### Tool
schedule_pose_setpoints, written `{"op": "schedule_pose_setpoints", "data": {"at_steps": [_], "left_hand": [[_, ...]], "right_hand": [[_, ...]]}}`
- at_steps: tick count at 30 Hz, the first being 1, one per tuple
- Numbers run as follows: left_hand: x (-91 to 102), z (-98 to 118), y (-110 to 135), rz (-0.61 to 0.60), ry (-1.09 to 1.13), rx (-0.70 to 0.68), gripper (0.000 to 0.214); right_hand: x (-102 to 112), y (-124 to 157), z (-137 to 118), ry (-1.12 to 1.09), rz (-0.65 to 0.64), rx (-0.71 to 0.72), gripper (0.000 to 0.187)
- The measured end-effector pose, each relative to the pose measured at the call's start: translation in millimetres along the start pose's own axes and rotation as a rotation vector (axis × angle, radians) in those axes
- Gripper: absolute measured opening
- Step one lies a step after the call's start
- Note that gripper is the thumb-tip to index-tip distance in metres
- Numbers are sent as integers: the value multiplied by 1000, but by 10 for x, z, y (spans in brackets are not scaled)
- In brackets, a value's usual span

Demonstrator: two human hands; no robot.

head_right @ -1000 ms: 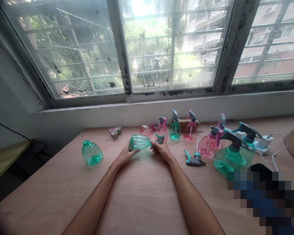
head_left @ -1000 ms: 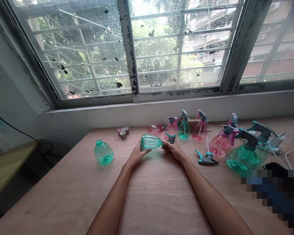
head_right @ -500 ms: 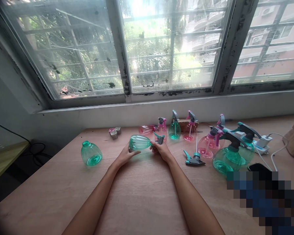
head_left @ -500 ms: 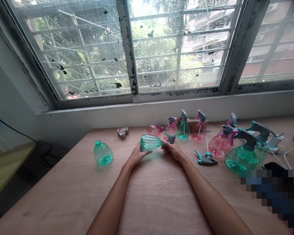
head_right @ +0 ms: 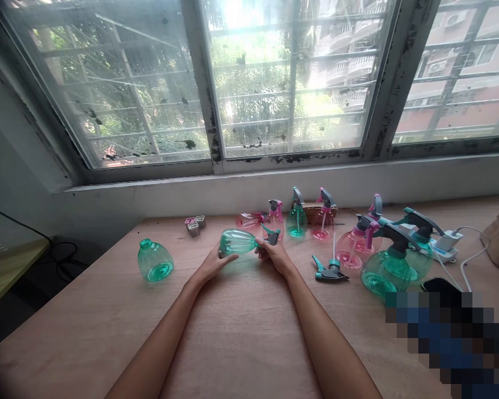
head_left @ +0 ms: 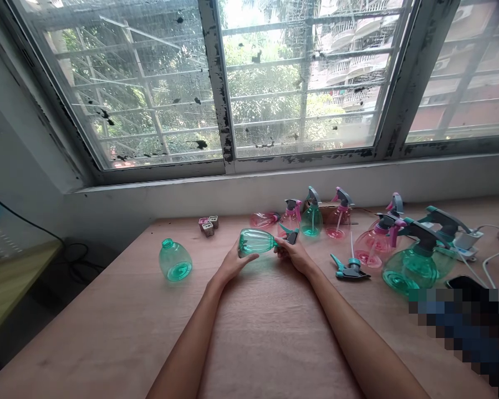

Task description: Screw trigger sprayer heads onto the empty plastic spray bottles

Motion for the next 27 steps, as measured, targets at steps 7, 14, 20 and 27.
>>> {"op": "schedule_pose_setpoints", "data": {"at_steps": [7, 14, 20, 27], "left_hand": [[9, -12, -6, 1, 2, 7, 45], [-3, 41, 12, -8, 11, -7, 49], [8, 0, -1, 5, -6, 9, 48], [-1, 22, 7, 2, -4, -3, 51]], "right_hand": [[-3, 1, -14, -3, -1, 6, 23], [-8, 6, -4, -8, -23, 5, 23], [-1, 2, -7, -7, -5, -9, 23], [1, 1, 9, -5, -6, -16, 23]]}}
Point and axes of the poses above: each hand's wrist, its own y-axis away from the middle knuckle, its own x-axis out of the back of the hand, z = x × y, the point moved 8 cm from there along -y, towards the middle knuckle, and after that the axes turned 12 degrees about x, right-handed, at the moved point
